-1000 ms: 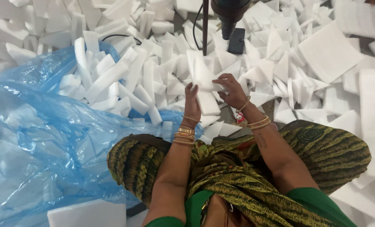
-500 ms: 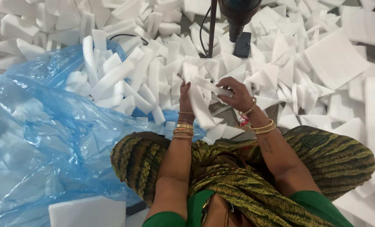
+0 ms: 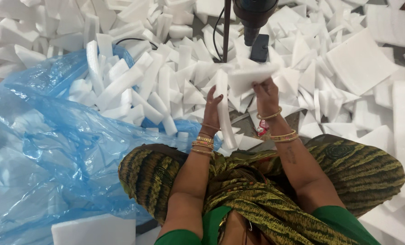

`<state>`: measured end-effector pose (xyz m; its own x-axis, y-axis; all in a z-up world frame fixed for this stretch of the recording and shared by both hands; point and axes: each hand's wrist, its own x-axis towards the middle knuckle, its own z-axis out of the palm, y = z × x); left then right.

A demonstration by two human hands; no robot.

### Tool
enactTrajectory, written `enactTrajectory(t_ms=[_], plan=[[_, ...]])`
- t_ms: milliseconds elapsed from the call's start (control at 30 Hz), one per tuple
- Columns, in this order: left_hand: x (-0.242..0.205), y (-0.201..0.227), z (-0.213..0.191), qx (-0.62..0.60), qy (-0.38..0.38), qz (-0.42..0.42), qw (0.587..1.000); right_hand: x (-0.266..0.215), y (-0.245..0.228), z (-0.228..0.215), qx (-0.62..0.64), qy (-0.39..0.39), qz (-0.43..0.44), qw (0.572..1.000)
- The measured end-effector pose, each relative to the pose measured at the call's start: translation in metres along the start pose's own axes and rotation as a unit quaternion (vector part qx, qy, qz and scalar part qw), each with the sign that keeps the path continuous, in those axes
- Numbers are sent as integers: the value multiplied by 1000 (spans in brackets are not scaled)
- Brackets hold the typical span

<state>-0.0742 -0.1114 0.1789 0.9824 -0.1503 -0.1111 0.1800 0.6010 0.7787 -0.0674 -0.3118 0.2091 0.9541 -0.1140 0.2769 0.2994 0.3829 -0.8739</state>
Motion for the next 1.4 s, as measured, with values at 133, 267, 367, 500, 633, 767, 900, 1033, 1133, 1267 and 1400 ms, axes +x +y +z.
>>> enactTrajectory(t_ms=[133,267,367,500,633,767,900,1033,1133,1267,1400], plan=[[0,1,-7,-22,-39,25,999,4,-20,-6,-214,-42,37,975],[9,-9,-10,20,-55,38,998,1,-21,0,-381,-125,84,912],[2,-6,-6,-19,-82,-4,996,-3,-23,5,-350,-132,148,916],[-7,5,5,6,-89,-1,996,-1,-27,7,-334,-130,137,924],[-11,9,12,6,-90,1,996,-2,-22,7,-305,-121,130,936],[-13,11,16,4,-103,4,995,-2,-17,4,-286,-107,113,946],[-14,13,18,58,-85,0,995,-1,-17,3,-332,-100,113,931],[-13,11,18,105,-82,5,991,-2,-15,2,-352,-93,103,925],[-14,12,18,117,-77,-3,990,-2,-14,1,-374,-85,110,917],[-14,9,18,140,-72,-4,988,0,-13,0,-381,-98,62,917],[-13,6,16,126,-77,-6,989,-1,-17,0,-393,-81,93,911]])
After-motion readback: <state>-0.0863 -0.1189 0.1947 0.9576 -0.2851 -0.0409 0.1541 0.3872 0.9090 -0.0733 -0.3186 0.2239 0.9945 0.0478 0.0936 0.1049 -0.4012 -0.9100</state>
